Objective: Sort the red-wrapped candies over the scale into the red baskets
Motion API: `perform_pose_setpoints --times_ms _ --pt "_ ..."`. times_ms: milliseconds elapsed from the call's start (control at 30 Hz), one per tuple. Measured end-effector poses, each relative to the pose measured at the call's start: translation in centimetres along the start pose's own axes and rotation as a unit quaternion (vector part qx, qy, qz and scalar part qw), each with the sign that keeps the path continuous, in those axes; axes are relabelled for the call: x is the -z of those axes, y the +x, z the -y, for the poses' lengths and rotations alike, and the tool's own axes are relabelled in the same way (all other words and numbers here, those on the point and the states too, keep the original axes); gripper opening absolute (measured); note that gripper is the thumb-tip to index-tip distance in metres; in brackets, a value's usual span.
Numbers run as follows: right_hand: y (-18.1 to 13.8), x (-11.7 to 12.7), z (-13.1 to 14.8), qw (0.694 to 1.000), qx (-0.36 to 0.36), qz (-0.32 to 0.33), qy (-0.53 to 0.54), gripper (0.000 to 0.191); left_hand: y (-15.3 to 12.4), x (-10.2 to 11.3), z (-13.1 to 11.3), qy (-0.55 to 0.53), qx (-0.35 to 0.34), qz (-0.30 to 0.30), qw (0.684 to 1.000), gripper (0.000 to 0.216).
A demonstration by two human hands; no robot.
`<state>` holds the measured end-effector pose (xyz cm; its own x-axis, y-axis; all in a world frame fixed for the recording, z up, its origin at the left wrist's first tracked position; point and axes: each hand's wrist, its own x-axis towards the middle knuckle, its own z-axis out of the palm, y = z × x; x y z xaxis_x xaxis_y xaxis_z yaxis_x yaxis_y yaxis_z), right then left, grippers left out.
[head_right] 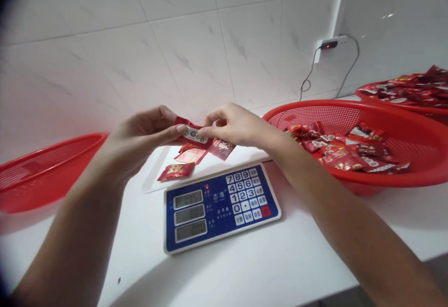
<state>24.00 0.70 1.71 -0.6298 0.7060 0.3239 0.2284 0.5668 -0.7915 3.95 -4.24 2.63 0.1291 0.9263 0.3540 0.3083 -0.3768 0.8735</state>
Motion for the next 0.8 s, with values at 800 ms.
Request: perform_pose_setpoints --times_ms 800 --pt "0.5 1.0 -0.5 0.991 -0.093 -0.092 -0.037 0.033 0.3 1.2 0.5 0.293 0.009 0.02 0.956 0.027"
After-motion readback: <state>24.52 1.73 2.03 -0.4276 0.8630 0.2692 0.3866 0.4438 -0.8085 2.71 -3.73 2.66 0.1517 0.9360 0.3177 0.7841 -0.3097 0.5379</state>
